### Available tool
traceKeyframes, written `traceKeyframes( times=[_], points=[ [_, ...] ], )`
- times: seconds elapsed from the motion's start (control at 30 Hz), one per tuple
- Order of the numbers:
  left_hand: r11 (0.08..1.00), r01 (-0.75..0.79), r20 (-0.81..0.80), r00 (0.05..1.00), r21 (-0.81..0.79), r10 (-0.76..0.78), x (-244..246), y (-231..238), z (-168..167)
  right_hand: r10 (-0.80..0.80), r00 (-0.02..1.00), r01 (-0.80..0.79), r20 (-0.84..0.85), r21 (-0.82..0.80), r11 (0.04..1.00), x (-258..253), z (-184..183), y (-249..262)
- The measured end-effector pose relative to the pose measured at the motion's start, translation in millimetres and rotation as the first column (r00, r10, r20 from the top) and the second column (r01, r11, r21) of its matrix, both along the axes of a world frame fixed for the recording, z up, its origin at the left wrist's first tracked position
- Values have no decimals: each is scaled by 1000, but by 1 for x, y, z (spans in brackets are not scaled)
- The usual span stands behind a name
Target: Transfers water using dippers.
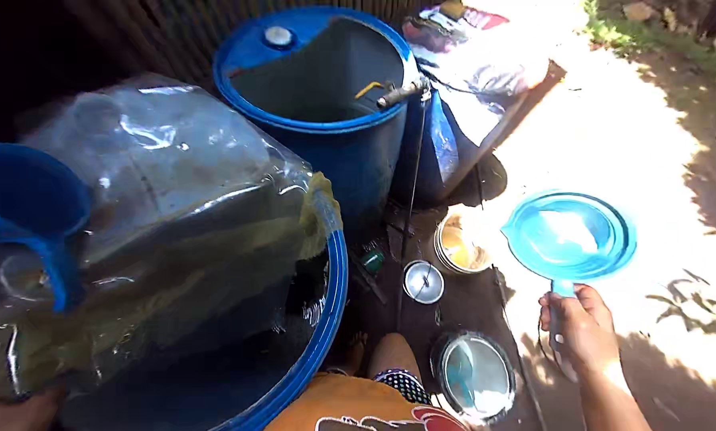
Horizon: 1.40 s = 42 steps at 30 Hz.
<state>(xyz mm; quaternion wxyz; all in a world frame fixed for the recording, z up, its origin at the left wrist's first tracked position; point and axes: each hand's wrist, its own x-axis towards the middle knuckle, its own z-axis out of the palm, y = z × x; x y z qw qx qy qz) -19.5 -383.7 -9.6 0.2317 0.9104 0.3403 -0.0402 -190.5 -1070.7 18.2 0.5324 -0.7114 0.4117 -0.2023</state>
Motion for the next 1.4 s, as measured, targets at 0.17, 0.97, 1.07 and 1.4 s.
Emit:
traceKeyframes(
  times=[0.17, 0.97, 1.07, 1.4],
  points=[
    [994, -85, -5, 996, 66, 86, 3, -5, -5, 324, 945, -314, 33, -173, 934, 117, 35, -35],
    [938, 160, 484, 822, 309, -300, 162, -225, 15, 594, 218, -972, -774, -225, 63, 564, 79, 142],
    [892, 325, 505, 739, 314, -447, 222, -262, -23, 503, 70, -994, -861, -100, -32, 608, 39, 179],
    [957, 92, 478, 850, 276, -220, 294, -274, -56, 360, -102, -995, -927, 100, -26, 743, -154, 184]
  ],
)
